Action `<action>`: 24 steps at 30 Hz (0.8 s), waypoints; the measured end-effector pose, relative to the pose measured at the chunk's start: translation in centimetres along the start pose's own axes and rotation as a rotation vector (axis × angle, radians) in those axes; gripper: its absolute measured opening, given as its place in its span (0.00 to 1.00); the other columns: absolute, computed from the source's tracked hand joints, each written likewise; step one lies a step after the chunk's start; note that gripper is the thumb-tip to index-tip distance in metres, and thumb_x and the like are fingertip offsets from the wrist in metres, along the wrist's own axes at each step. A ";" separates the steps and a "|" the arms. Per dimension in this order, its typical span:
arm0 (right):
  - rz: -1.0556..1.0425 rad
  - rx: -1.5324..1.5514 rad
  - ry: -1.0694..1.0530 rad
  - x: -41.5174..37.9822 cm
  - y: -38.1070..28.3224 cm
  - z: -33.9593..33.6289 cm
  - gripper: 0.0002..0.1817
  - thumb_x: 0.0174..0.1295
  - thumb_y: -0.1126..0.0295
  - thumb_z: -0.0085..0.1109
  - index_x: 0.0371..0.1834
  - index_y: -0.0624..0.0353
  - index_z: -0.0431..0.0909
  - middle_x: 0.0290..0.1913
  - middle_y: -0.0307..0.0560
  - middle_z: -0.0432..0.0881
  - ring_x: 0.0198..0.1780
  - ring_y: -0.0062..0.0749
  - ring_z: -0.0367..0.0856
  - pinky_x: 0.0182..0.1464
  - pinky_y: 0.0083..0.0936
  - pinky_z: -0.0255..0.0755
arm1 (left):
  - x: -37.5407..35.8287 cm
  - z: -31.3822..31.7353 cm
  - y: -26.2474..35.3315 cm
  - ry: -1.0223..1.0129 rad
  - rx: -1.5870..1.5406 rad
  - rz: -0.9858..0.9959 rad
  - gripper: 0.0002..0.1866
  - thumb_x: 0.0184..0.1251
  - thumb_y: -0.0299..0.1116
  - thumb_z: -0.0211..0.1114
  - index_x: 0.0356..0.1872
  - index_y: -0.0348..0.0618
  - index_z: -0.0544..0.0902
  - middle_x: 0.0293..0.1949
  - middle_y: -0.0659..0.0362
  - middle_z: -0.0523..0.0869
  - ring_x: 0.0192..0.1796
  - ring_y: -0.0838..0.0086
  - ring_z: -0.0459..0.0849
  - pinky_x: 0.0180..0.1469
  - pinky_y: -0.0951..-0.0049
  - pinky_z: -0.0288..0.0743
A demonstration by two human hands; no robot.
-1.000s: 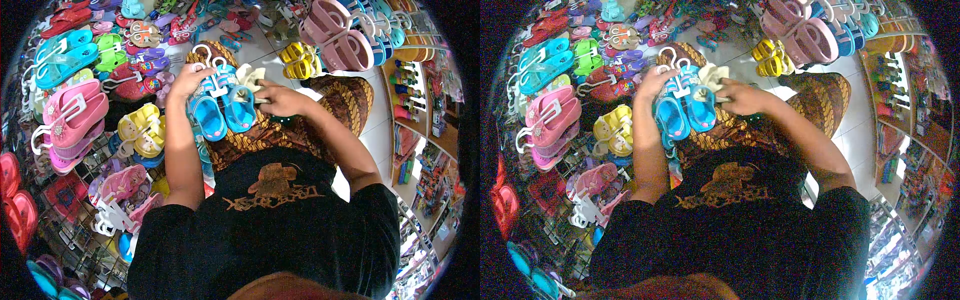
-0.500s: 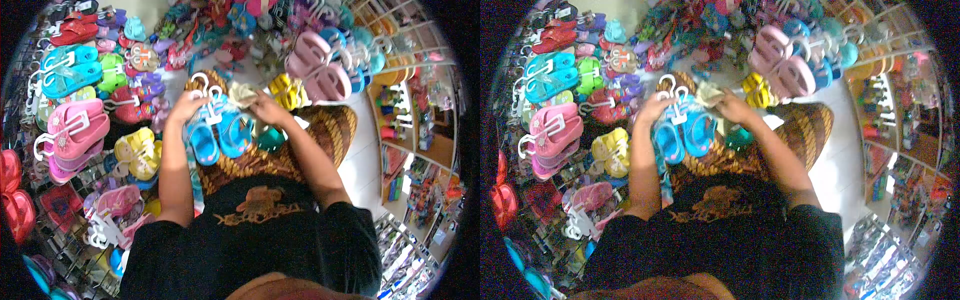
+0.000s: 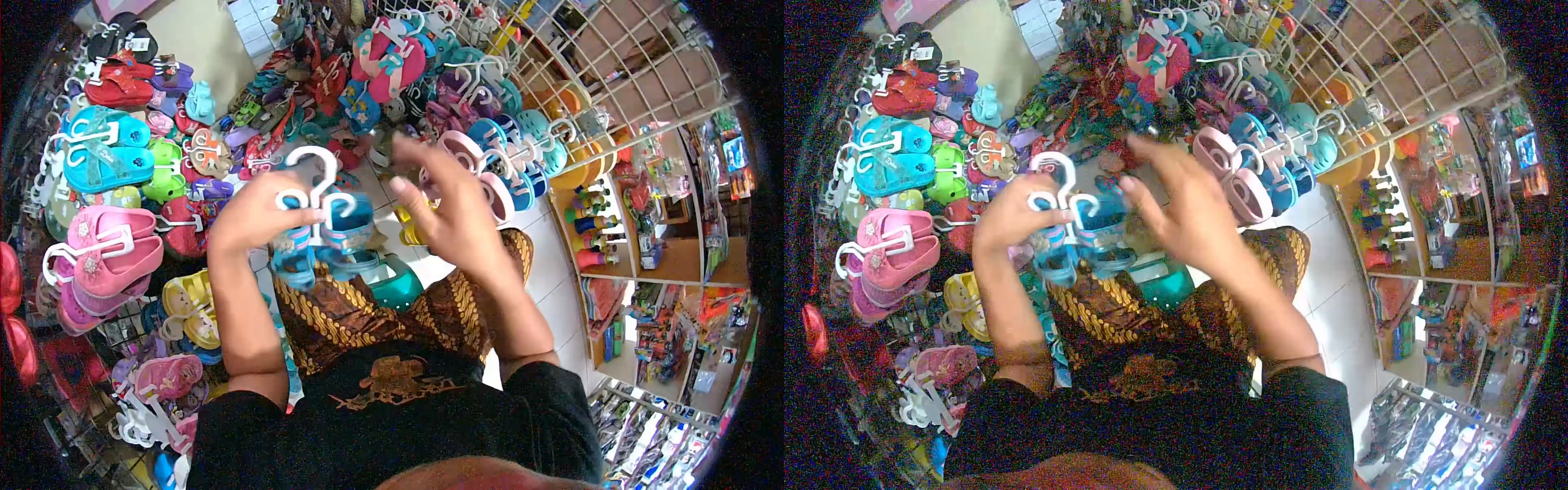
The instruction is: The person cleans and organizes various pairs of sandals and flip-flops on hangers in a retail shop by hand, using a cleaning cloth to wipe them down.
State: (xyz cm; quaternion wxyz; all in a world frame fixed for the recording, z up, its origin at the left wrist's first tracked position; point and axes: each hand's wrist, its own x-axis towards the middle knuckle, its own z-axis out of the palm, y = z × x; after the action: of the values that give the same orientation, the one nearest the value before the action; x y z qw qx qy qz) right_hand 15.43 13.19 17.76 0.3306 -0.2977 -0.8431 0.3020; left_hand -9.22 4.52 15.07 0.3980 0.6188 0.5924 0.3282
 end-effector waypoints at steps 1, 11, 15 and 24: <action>-0.069 0.026 0.018 0.9 -0.8 -0.7 0.19 0.63 0.63 0.60 0.55 0.60 0.77 0.47 0.57 0.82 0.51 0.52 0.80 0.55 0.38 0.72 | 1.2 0.0 1.3 -0.054 0.061 0.078 0.12 0.52 0.36 0.73 0.26 0.36 0.83 0.23 0.53 0.82 0.27 0.69 0.80 0.33 0.67 0.71; -0.040 -0.084 -0.355 9.4 5.0 -4.1 0.16 0.63 0.57 0.59 0.37 0.62 0.81 0.30 0.59 0.82 0.32 0.51 0.81 0.38 0.39 0.73 | 11.6 1.1 3.5 -0.167 0.411 0.071 0.18 0.50 0.42 0.74 0.38 0.39 0.87 0.33 0.50 0.88 0.34 0.67 0.85 0.41 0.66 0.76; 0.054 -0.056 -0.278 10.7 7.8 -3.3 0.18 0.64 0.58 0.57 0.34 0.65 0.81 0.29 0.60 0.81 0.31 0.46 0.82 0.38 0.37 0.73 | 15.2 3.3 -0.2 0.157 0.442 0.162 0.29 0.50 0.46 0.75 0.53 0.44 0.81 0.49 0.49 0.84 0.51 0.60 0.83 0.56 0.64 0.74; 0.197 0.110 0.039 14.7 15.6 -3.8 0.17 0.64 0.58 0.58 0.36 0.63 0.84 0.29 0.55 0.85 0.31 0.39 0.84 0.39 0.34 0.76 | 17.7 8.7 -2.9 0.589 0.300 0.280 0.39 0.53 0.54 0.71 0.66 0.51 0.71 0.66 0.45 0.70 0.67 0.52 0.68 0.65 0.56 0.67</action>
State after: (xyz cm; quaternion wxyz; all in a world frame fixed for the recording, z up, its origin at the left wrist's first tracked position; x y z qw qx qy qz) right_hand 14.03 34.71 14.56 0.3315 -0.3664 -0.7854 0.3729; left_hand -1.46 21.20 7.23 0.0662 0.6244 0.6327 0.4532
